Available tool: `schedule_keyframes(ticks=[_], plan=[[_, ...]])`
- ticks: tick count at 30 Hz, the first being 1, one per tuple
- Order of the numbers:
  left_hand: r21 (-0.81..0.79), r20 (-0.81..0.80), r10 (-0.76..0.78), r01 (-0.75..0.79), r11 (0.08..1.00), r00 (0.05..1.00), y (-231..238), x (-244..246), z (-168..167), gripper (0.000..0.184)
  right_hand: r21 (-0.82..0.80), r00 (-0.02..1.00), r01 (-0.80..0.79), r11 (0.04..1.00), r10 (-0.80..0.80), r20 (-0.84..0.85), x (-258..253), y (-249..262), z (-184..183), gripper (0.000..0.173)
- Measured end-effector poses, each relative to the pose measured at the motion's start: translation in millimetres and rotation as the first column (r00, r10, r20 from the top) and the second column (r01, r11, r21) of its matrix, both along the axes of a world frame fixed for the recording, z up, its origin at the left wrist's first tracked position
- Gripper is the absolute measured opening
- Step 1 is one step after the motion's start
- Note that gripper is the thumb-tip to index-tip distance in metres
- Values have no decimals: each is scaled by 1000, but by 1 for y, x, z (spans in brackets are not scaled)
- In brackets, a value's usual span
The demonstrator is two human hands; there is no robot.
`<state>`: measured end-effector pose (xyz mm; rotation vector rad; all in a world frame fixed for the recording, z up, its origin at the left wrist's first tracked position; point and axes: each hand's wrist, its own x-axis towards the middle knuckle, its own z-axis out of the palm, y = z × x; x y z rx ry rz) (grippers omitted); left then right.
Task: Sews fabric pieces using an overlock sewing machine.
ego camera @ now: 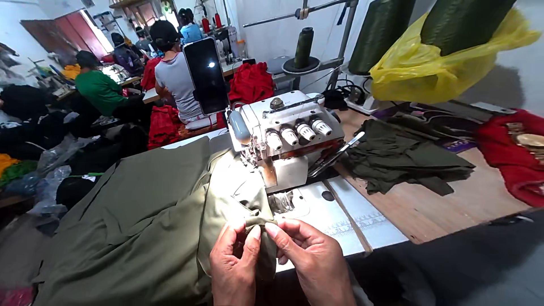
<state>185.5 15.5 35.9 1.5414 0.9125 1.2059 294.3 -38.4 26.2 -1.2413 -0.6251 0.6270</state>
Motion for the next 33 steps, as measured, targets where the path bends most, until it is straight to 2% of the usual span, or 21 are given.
schedule_keyframes(ticks=[3, 6, 8, 19, 21, 24, 27, 29, 30, 32, 33], plan=[[16, 7, 52, -52, 999, 999, -1, 1, -2, 9, -2, 1000, 4, 1000, -4, 0, -1, -2, 0, 8], [227, -62, 183, -165, 960, 981, -1, 0, -8, 7, -20, 992, 59, 998, -56, 111, -5, -4, -1, 10], [357, -81, 218, -176, 917, 973, -1, -1, -6, 7, -20, 981, 85, 996, -80, 177, -8, -7, 3, 11], [453, -118, 87, -24, 891, 989, -6, 1, -3, 11, 18, 977, 51, 999, -54, 206, -9, -12, 11, 10], [455, -130, 60, 6, 890, 990, -5, 0, -9, 13, 29, 971, 41, 999, -47, 234, -9, -14, 6, 13], [437, -146, 49, 20, 899, 988, -6, -3, -17, 22, 56, 963, -57, 997, 40, 267, -6, -22, -4, 27], [458, -112, 105, -43, 888, 988, -3, -4, -15, 13, 45, 963, -108, 993, 93, 254, -8, -23, -4, 29], [458, -101, 84, -28, 888, 991, -3, -6, -13, 9, 22, 948, -12, 1000, 4, 318, -11, -21, -8, 26], [435, -94, 50, -5, 901, 994, -6, -7, -12, 8, -3, 918, 57, 998, -51, 393, -11, -20, -12, 33], [305, -61, -68, 83, 949, 996, -18, -12, -7, 4, -66, 840, 179, 982, -118, 530, -7, -19, -25, 46], [193, -8, -144, 143, 971, 990, -22, -14, -3, 3, -92, 803, 210, 973, -118, 584, -1, -19, -32, 46]])
